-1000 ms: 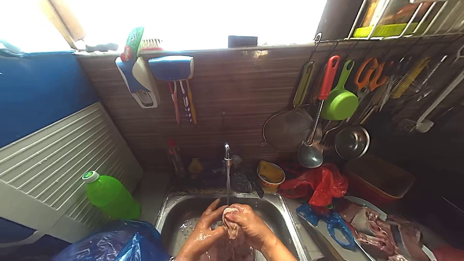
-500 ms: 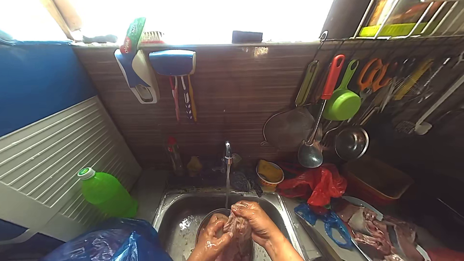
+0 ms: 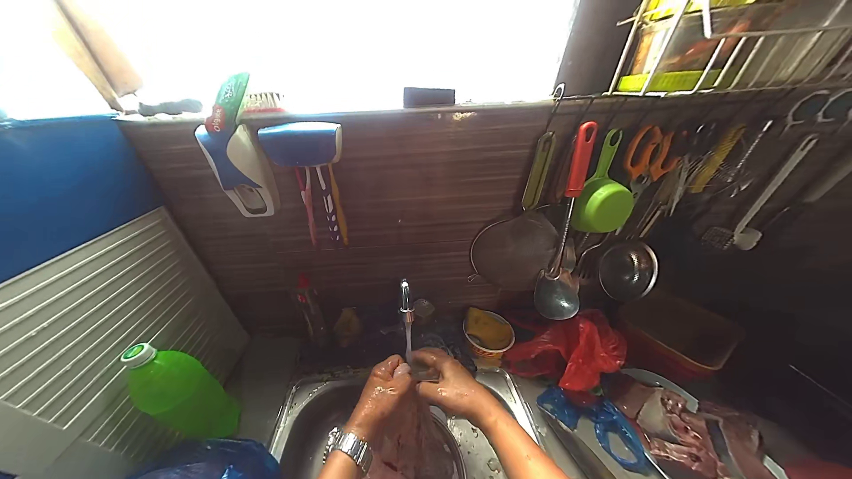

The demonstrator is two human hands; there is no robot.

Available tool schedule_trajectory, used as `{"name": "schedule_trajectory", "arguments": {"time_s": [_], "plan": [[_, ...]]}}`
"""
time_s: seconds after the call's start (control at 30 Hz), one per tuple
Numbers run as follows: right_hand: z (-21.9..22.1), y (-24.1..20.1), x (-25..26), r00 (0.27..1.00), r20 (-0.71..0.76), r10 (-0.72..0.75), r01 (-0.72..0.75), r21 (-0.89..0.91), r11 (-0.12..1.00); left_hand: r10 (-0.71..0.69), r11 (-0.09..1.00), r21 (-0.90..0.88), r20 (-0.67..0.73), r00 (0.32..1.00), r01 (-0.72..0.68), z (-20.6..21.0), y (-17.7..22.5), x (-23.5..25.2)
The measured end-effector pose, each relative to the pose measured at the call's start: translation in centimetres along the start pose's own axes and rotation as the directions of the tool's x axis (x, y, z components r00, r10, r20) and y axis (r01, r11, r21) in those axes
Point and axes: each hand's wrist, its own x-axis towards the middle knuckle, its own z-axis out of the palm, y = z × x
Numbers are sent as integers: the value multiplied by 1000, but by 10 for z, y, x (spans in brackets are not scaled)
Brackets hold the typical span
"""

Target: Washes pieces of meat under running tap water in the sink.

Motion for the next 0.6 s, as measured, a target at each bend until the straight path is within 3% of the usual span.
{"name": "schedule_trajectory", "arguments": {"time_s": [0.07, 0.17, 0.33, 0.5, 0.6], "plan": [[5, -7, 1, 998, 65, -15, 10, 86, 996, 4, 1000, 23, 90, 996, -6, 3, 11, 6], [16, 4, 5, 991, 110, 79, -100, 196, 976, 3, 994, 110, 74, 997, -11, -3, 17, 13], [26, 4, 3, 988, 42, 151, -146, -88, 985, -2, 985, 174, -50, 999, 10, -20, 16, 13], [15, 13, -3, 988, -82, 133, -146, -176, 974, -107, 993, 12, -240, 965, 113, -5, 9, -16], [5, 16, 2, 980, -102, 172, -194, -285, 939, -122, 991, -88, -359, 925, 96, 8, 4, -40]]}}
